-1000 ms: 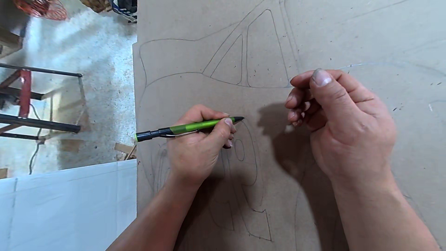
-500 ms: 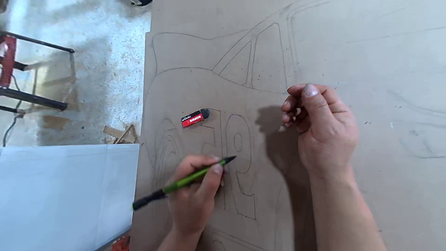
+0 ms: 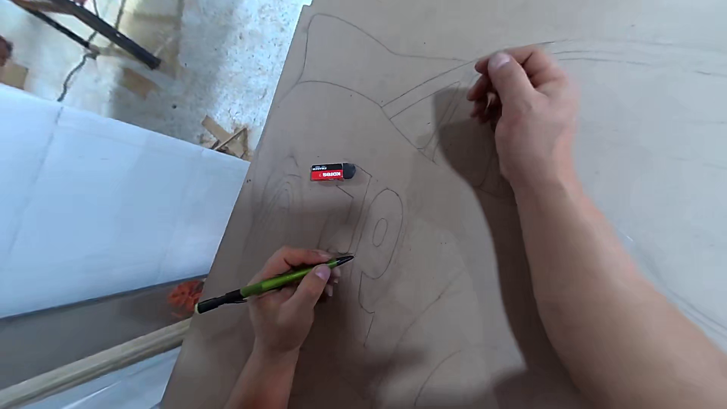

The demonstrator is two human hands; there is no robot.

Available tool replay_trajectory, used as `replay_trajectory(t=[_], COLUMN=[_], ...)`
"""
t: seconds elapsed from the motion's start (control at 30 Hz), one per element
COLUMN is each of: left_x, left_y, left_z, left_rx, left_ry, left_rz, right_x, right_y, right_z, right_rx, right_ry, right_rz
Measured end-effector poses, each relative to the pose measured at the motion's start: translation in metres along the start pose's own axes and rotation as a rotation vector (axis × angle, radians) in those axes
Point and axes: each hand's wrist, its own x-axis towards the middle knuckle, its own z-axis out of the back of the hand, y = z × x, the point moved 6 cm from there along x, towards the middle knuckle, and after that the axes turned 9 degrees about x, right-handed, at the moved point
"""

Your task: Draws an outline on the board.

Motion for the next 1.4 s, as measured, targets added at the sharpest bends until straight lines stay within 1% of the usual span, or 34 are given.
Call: replay_trajectory(t=[0.07, 0.17, 0.27, 0.33, 0.4, 0.5, 0.63, 1.03, 1.23, 1.4], left_x=[0.002, 0.005, 0.015, 0.033, 0.053, 0.072, 0.075, 0.075, 0.073, 0.074], left_y=[0.002, -0.002, -0.011, -0.018, -0.022, -0.026, -0.026, -0.027, -0.027, -0.027], left_z=[0.002, -0.003, -0.017, -0.037, -0.057, -0.073, -0.073, -0.074, -0.073, -0.073], left_rx=[-0.008, 0.001, 0.044, 0.055, 0.082, 0.126, 0.172, 0.185, 0.217, 0.168], left_ry=[-0.004, -0.038, -0.099, -0.053, 0.006, 0.042, 0.021, 0.080, 0.006, 0.087], left_rz=[0.003, 0.030, 0.098, 0.102, 0.070, 0.018, -0.026, -0.071, -0.037, -0.056], right_x=[0.010, 0.005, 0.007, 0.007, 0.006, 0.007, 0.008, 0.007, 0.007, 0.007], right_y=[-0.004, -0.004, -0.003, -0.003, -0.003, -0.003, -0.003, -0.002, -0.003, -0.002], right_z=[-0.012, -0.020, -0.018, -0.017, -0.015, -0.014, -0.014, -0.014, -0.014, -0.014], right_rx=[-0.020, -0.119, -0.084, -0.054, -0.033, -0.012, -0.019, -0.020, -0.015, -0.013], right_ry=[0.041, 0.079, 0.078, 0.065, 0.058, 0.067, 0.061, 0.059, 0.074, 0.066], right_rz=[0.042, 0.060, 0.053, 0.042, 0.027, 0.017, 0.042, 0.042, 0.045, 0.040])
